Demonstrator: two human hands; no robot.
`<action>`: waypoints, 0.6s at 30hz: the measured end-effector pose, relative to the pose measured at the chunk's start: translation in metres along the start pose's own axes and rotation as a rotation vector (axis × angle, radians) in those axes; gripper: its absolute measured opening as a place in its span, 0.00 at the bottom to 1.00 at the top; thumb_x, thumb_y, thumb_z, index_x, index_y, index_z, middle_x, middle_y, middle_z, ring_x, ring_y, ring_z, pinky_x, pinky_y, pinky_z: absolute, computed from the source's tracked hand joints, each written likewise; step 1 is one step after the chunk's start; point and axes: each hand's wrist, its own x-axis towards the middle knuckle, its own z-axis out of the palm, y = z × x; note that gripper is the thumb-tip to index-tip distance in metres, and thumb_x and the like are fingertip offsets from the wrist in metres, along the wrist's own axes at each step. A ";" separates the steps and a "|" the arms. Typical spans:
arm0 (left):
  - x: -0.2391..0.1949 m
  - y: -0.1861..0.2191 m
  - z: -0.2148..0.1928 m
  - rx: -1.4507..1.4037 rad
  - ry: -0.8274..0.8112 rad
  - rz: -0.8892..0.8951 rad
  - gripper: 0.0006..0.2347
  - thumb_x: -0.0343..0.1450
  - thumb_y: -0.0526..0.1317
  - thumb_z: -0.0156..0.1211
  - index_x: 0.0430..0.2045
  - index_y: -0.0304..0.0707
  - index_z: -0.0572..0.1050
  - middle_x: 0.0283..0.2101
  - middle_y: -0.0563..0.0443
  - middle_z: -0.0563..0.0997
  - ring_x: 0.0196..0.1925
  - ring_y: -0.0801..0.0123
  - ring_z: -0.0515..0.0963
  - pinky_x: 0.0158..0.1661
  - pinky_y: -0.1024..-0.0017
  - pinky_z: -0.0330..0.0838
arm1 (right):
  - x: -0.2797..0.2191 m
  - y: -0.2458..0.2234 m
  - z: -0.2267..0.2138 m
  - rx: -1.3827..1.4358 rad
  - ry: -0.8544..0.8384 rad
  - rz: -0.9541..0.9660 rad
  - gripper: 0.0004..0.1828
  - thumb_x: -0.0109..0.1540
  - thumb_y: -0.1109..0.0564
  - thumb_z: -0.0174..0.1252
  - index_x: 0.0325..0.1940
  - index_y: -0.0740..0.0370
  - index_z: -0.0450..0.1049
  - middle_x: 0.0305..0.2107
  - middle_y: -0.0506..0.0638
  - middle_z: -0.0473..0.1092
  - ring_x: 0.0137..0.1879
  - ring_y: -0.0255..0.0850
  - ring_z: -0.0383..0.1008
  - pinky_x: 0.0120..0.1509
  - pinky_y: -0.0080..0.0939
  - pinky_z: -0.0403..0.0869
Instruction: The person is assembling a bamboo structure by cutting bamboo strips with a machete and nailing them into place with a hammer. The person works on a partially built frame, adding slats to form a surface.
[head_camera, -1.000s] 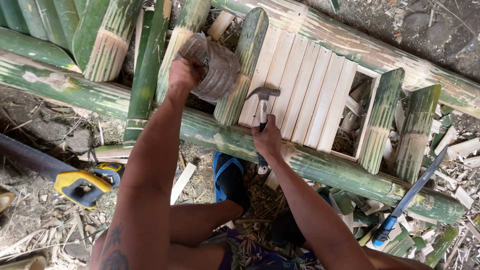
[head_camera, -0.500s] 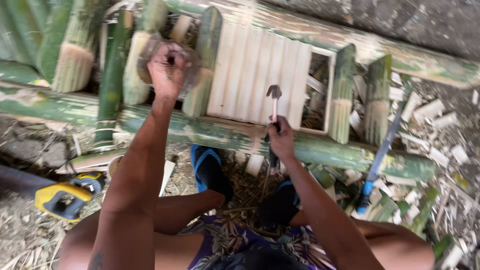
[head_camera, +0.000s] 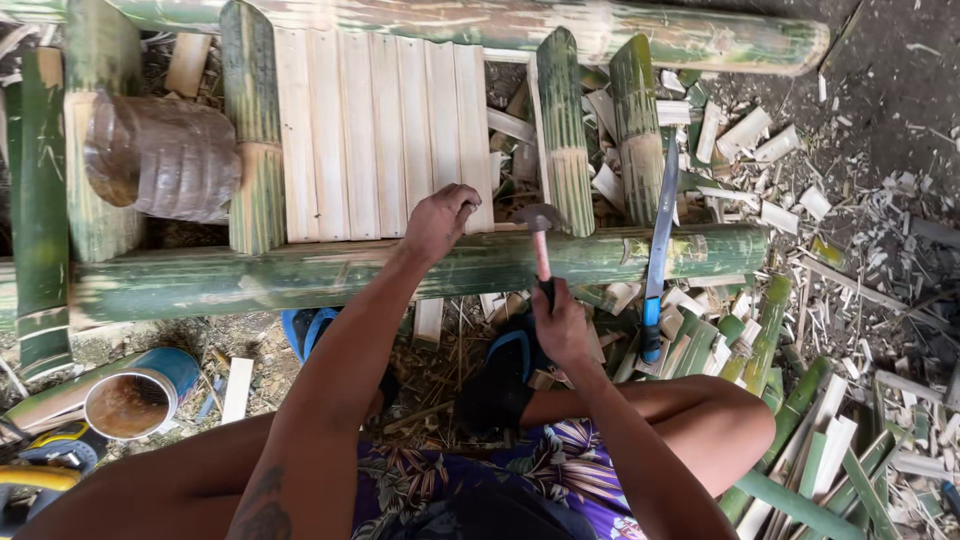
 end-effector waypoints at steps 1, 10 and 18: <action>0.004 -0.001 0.003 0.112 -0.041 0.075 0.02 0.75 0.34 0.63 0.38 0.42 0.78 0.48 0.54 0.82 0.57 0.62 0.79 0.57 0.60 0.73 | -0.003 0.001 0.000 -0.021 -0.009 -0.001 0.15 0.67 0.49 0.54 0.50 0.62 0.68 0.27 0.70 0.73 0.35 0.70 0.74 0.35 0.66 0.69; 0.011 -0.008 0.004 0.298 -0.343 0.003 0.04 0.72 0.38 0.60 0.36 0.48 0.81 0.69 0.65 0.68 0.77 0.69 0.55 0.74 0.63 0.48 | -0.001 -0.019 -0.005 -0.008 -0.101 -0.215 0.17 0.69 0.54 0.50 0.58 0.66 0.60 0.27 0.70 0.71 0.30 0.70 0.73 0.29 0.65 0.70; 0.010 -0.011 0.005 0.292 -0.271 0.064 0.07 0.70 0.38 0.62 0.40 0.45 0.81 0.67 0.63 0.69 0.75 0.67 0.57 0.72 0.61 0.50 | 0.007 -0.044 -0.003 -0.099 -0.264 -0.144 0.18 0.69 0.55 0.49 0.59 0.66 0.57 0.26 0.70 0.72 0.28 0.69 0.74 0.30 0.68 0.70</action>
